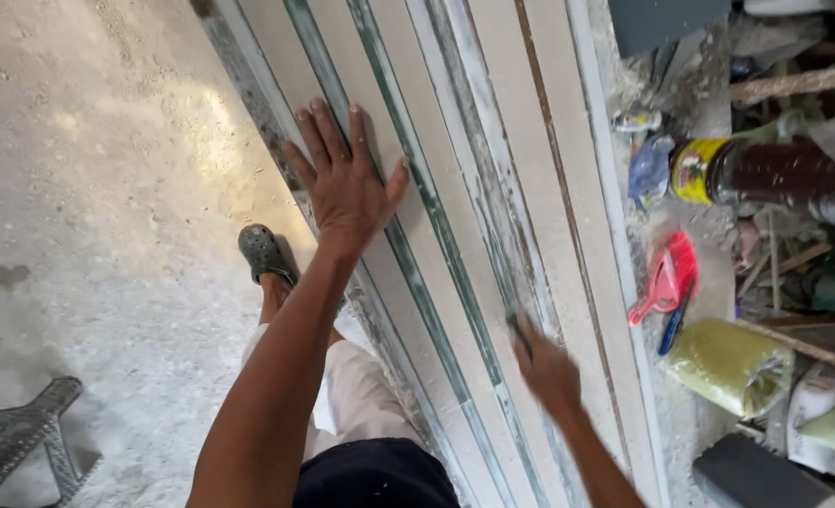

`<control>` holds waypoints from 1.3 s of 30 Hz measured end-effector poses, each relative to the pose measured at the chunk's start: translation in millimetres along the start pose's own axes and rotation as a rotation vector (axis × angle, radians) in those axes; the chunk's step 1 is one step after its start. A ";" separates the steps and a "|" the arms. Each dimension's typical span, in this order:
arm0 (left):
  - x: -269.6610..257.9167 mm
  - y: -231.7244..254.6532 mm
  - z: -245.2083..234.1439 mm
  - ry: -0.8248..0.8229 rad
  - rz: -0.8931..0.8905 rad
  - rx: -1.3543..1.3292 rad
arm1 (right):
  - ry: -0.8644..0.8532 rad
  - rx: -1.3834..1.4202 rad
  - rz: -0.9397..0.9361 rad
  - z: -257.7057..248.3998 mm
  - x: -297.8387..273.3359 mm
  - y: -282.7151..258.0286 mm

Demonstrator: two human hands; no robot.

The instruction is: The person uses a small brush to scrub and clean the surface of several long, white metal frames laid out on a concrete floor. They move along the frames, scrubbing different sections and occasionally repositioning the frames to access different areas.

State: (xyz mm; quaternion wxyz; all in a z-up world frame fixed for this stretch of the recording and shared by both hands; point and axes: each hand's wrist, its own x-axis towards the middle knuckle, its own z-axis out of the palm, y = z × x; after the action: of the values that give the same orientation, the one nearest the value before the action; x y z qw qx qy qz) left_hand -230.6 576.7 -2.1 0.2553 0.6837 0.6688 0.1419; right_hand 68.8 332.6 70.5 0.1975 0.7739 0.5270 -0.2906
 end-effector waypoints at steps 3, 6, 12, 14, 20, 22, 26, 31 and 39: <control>-6.6 -4.9 3.5 0.000 -0.042 0.040 | 0.069 -0.024 -0.107 4.4 2.3 1.4; -4.1 -4.4 7.9 0.029 -0.020 0.050 | 0.060 -0.033 -0.097 -73.7 80.6 -89.4; -11.1 -6.7 9.9 0.044 0.021 -0.010 | 0.016 0.055 -0.073 -140.3 123.7 -173.0; -9.7 -7.3 8.0 0.082 0.045 -0.013 | 0.029 -0.009 -0.110 -88.3 96.4 -121.3; -5.7 -5.5 6.4 0.152 0.004 0.108 | 0.300 -0.102 -0.280 -43.0 71.4 -68.7; -3.2 -5.2 10.3 0.159 0.022 0.073 | -0.048 -0.105 -0.015 -101.1 120.8 -137.6; -10.0 -10.1 16.9 0.131 0.018 0.022 | 0.047 -0.047 -0.138 -157.7 159.8 -202.1; -1.0 -12.3 13.2 0.211 0.047 0.088 | 0.051 -0.007 -0.045 -81.7 75.7 -110.2; -1.6 -5.6 15.4 0.198 0.029 0.099 | 0.019 -0.013 -0.054 -173.6 171.4 -237.4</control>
State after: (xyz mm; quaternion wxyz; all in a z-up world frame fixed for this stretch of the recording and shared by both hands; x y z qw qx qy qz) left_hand -227.2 572.5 -17.7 0.1516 0.6878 0.6869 0.1792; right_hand -62.8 645.9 88.6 0.1897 0.7607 0.5514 -0.2851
